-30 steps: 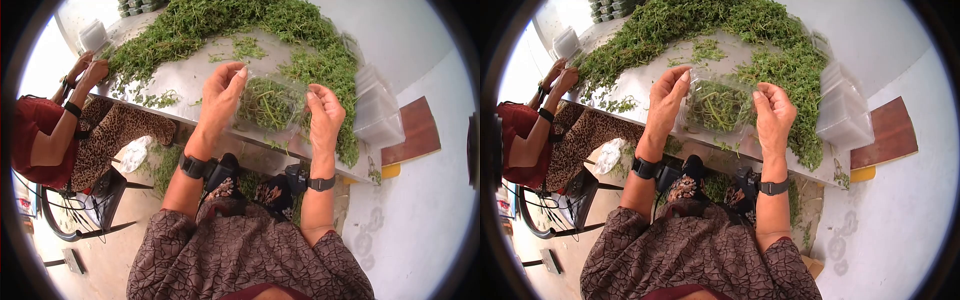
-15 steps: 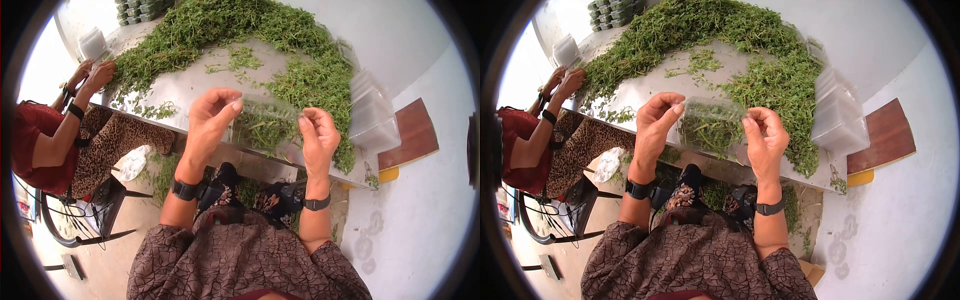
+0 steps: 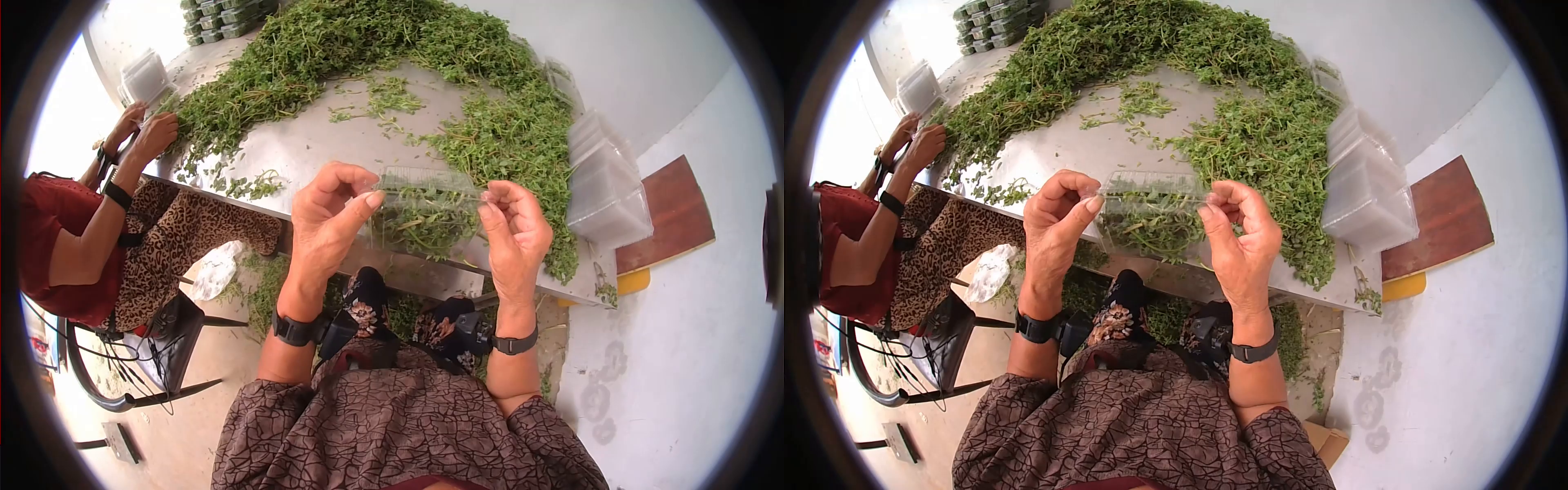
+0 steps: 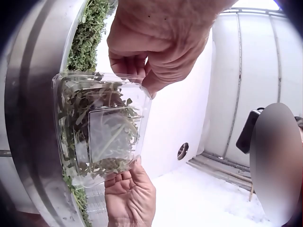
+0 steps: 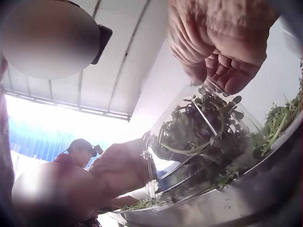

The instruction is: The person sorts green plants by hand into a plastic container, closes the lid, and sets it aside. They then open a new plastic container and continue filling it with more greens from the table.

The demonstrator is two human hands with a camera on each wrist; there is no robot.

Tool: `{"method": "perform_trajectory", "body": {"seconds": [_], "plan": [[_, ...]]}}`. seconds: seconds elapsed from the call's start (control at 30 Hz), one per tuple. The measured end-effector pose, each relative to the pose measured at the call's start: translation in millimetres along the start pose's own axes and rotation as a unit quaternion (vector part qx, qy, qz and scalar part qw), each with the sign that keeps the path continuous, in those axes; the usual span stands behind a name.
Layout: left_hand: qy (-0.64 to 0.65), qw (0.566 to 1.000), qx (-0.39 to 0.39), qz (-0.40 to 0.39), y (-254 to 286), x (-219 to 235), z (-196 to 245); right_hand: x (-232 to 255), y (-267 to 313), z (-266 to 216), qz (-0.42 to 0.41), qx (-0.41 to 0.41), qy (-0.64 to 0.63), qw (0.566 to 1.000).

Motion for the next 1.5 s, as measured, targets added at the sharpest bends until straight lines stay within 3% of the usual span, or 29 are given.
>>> {"method": "perform_trajectory", "body": {"seconds": [0.1,0.7,1.07,1.5], "plan": [[-0.017,1.0,-0.021,-0.003,1,0,0,2,-1,-1,-0.011,-0.006,0.0,1.0],[-0.028,0.999,0.042,-0.017,9,11,6,1,1,-8,-0.023,0.067,0.071,0.995],[-0.129,0.991,0.019,-0.014,7,14,10,3,-1,-9,-0.032,0.099,0.092,0.99],[-0.164,0.986,-0.025,-0.02,6,15,10,5,-6,-8,-0.048,0.136,0.114,0.983]]}}
Point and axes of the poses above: each hand's wrist, its own y-axis away from the middle knuckle, its own x-axis out of the back of the hand, z = x × y, the point moved 2 cm from there along -y, towards the middle knuckle, and after that the axes turned 11 degrees about x, right-handed, at the moved point
